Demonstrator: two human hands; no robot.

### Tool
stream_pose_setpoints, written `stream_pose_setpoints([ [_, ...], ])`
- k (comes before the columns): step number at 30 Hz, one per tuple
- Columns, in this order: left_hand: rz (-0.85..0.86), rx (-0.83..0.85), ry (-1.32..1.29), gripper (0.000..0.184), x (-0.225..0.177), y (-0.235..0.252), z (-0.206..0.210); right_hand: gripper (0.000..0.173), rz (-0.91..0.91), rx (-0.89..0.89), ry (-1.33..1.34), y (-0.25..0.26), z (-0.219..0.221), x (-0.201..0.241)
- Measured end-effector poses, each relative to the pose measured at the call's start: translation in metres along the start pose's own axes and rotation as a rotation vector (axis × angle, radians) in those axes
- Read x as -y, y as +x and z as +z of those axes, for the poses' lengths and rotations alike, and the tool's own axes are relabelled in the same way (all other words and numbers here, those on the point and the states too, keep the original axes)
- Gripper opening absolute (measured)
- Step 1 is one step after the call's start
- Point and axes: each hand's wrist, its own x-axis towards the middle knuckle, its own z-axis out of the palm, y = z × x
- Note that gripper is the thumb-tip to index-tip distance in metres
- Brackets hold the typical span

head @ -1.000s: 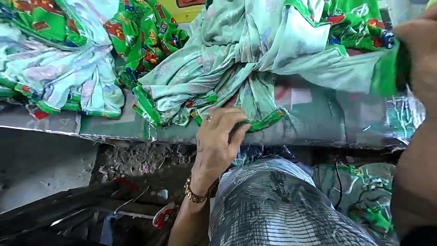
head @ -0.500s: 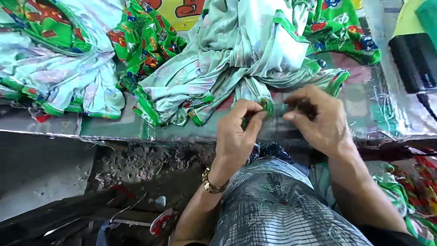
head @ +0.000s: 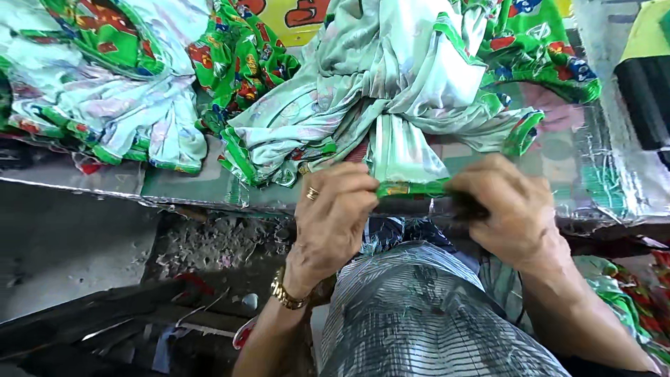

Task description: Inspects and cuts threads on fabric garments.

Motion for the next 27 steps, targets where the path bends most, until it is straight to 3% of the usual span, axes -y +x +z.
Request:
stream_pose_setpoints([
  [3,0.017,0.379,0.168,0.011,0.013,-0.019,-0.006,0.01,-0.035,0.327,-0.081,-0.008,0.005,-0.004],
  [5,-0.014,0.454,0.167,0.014,0.015,-0.024,-0.009,0.011,-0.015,0.372,-0.03,-0.006,0.001,-0.009],
  [10,-0.09,0.224,0.085,0.019,0.0,-0.007,-0.007,0.023,0.151,0.141,0.384,0.021,-0.012,-0.007],
  [14,-0.145,0.305,0.203,0.032,-0.008,0.009,0.013,0.031,0.295,0.093,0.806,0.04,0.015,0.004],
  [18,-0.134,0.357,0.192,0.011,-0.001,-0.006,0.027,0.018,0.44,0.215,0.765,0.033,0.04,0.002],
  [21,-0.111,0.27,0.089,0.011,-0.003,-0.026,0.02,0.017,0.433,0.226,0.718,0.028,0.034,0.0],
  [25,-0.157,0.213,0.062,0.009,-0.008,-0.038,0.015,0.053,0.271,0.278,0.629,0.025,0.03,-0.001],
  [27,-0.197,0.173,0.071,0.013,-0.012,-0.037,0.018,0.055,0.235,0.277,0.636,0.026,0.03,0.0],
])
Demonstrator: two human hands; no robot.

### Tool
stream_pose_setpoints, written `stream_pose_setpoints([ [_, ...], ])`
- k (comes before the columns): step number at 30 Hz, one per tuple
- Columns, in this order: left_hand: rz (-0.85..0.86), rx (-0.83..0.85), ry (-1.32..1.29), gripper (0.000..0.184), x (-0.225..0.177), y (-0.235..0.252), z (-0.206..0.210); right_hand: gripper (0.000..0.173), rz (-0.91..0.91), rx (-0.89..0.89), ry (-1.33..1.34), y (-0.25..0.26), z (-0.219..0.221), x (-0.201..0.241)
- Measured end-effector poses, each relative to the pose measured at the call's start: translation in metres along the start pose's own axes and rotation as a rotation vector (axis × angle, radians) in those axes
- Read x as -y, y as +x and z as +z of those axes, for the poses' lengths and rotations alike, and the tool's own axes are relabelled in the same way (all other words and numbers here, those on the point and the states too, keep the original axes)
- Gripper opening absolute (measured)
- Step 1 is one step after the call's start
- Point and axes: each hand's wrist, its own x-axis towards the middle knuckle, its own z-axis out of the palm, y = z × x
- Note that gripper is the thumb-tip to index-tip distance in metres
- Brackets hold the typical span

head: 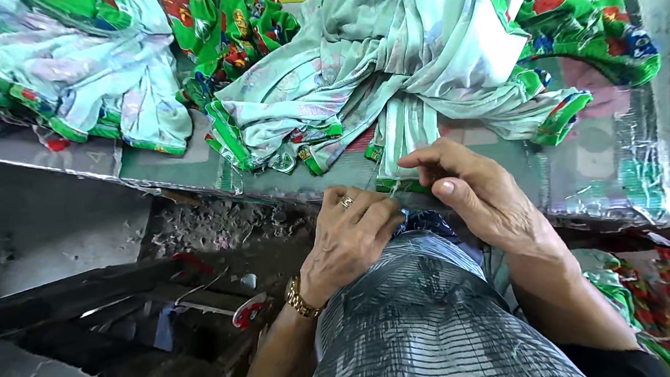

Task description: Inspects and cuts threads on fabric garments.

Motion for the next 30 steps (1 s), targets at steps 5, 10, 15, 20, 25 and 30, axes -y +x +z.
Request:
stream_pose_setpoints([
  [5,-0.199,-0.098,0.151,0.03,-0.013,0.022,0.009,0.043,-0.004,-0.028,0.077,0.007,-0.002,0.005],
  [10,-0.22,0.071,0.33,0.016,-0.015,0.029,0.011,0.034,0.028,-0.007,-0.448,0.002,-0.003,-0.003],
  [15,-0.274,-0.008,0.217,0.012,-0.02,0.015,0.006,0.022,-0.138,0.023,-0.592,-0.003,-0.003,-0.009],
  [20,-0.268,-0.085,0.169,0.01,-0.024,0.011,0.01,0.018,-0.273,-0.004,-0.677,-0.002,0.002,-0.009],
  [25,-0.244,-0.122,0.171,0.009,-0.024,0.011,0.016,0.018,-0.326,-0.042,-0.696,0.0,0.007,-0.012],
  [30,-0.21,-0.11,0.157,0.01,-0.023,0.011,0.017,0.019,-0.327,-0.046,-0.673,0.001,0.008,-0.014],
])
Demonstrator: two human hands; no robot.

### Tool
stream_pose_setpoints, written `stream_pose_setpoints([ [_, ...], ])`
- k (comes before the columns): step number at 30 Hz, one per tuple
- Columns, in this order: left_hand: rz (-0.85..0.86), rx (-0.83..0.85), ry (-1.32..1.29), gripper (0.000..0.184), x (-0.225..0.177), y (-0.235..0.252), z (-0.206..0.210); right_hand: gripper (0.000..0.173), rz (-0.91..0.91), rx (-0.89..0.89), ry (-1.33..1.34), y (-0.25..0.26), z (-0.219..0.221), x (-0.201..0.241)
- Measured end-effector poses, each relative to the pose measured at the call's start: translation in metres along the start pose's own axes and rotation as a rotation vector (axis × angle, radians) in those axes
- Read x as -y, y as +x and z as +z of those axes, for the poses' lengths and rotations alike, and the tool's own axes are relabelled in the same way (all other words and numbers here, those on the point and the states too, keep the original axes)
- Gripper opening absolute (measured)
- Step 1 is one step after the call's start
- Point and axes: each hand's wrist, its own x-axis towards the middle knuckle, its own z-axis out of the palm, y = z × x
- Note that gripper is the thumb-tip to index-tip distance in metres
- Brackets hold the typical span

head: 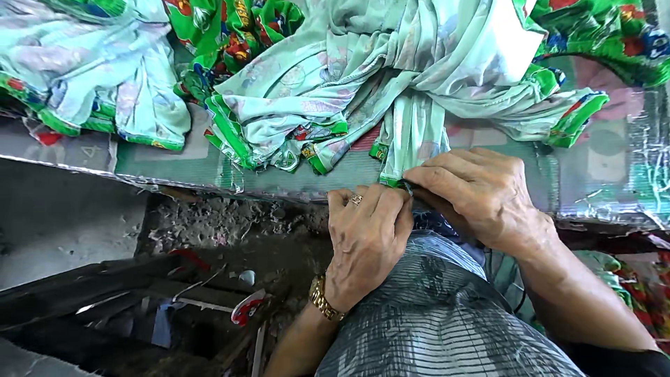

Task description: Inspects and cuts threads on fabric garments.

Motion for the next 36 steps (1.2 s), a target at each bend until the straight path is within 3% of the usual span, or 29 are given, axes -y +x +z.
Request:
stream_pose_setpoints([
  [4,0.038,0.016,-0.052,0.012,-0.001,0.0,-0.003,0.018,0.005,0.007,0.037,0.001,0.002,0.001],
  [8,0.023,-0.039,-0.238,0.028,0.002,0.002,-0.014,0.024,0.248,0.04,0.509,0.0,-0.018,-0.004],
  [10,0.019,-0.03,-0.161,0.027,0.002,0.009,-0.018,0.026,0.343,0.008,0.666,0.0,-0.027,-0.005],
  [14,0.031,0.155,0.165,0.031,0.001,0.026,-0.005,0.025,0.412,0.036,0.538,-0.001,-0.02,-0.005],
  [17,0.032,0.212,0.171,0.016,0.001,0.024,-0.003,0.027,0.403,0.069,0.458,-0.004,-0.014,-0.004],
  [22,-0.02,0.182,0.097,0.014,0.004,0.009,-0.014,0.027,0.367,0.091,0.418,-0.009,-0.012,-0.004],
  [29,-0.091,0.14,0.027,0.012,0.002,0.0,-0.017,0.018,0.158,0.078,0.25,-0.009,-0.007,-0.001],
  [36,-0.058,0.023,0.038,0.012,-0.006,-0.002,-0.009,0.015,0.147,0.007,0.124,-0.016,-0.006,0.012],
])
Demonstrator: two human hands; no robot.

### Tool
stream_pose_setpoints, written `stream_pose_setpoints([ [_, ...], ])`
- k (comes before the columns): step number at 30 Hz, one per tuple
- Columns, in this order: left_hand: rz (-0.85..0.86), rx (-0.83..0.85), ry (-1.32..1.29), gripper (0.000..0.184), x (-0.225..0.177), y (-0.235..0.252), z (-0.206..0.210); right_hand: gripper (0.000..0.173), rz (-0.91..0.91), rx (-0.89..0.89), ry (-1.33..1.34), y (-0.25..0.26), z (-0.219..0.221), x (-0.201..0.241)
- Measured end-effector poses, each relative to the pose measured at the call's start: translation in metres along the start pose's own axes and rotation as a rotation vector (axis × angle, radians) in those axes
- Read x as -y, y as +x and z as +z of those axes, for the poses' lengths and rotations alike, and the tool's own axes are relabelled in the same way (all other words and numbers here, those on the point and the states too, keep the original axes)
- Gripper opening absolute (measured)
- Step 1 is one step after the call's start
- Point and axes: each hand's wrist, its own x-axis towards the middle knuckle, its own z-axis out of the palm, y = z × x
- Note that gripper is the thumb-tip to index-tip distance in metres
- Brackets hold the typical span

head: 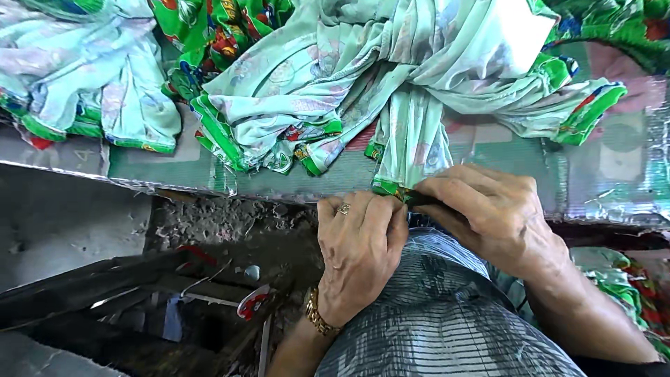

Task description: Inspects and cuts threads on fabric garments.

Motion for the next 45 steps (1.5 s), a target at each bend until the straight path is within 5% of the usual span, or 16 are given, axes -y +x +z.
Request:
stream_pose_setpoints([
  [16,0.07,0.04,-0.026,0.012,-0.005,-0.001,0.006,0.014,0.015,-0.08,-0.161,-0.01,0.009,0.01],
  [22,0.195,0.534,0.19,0.023,0.033,-0.035,-0.024,0.025,0.009,0.206,0.078,-0.024,-0.024,0.007],
  [25,0.205,0.747,0.32,0.026,0.052,-0.048,-0.031,0.03,0.063,0.111,0.226,-0.018,-0.027,-0.001],
  [32,0.182,0.149,-0.08,0.013,0.016,0.008,-0.019,0.009,0.072,0.088,-0.085,0.007,-0.007,-0.009],
  [38,0.253,0.13,0.031,0.014,0.027,0.039,0.0,0.008,0.131,0.016,0.176,0.003,-0.021,-0.021],
  [45,0.218,0.173,0.009,0.006,0.042,0.021,-0.024,0.014,0.054,0.089,0.054,-0.012,-0.02,-0.027],
])
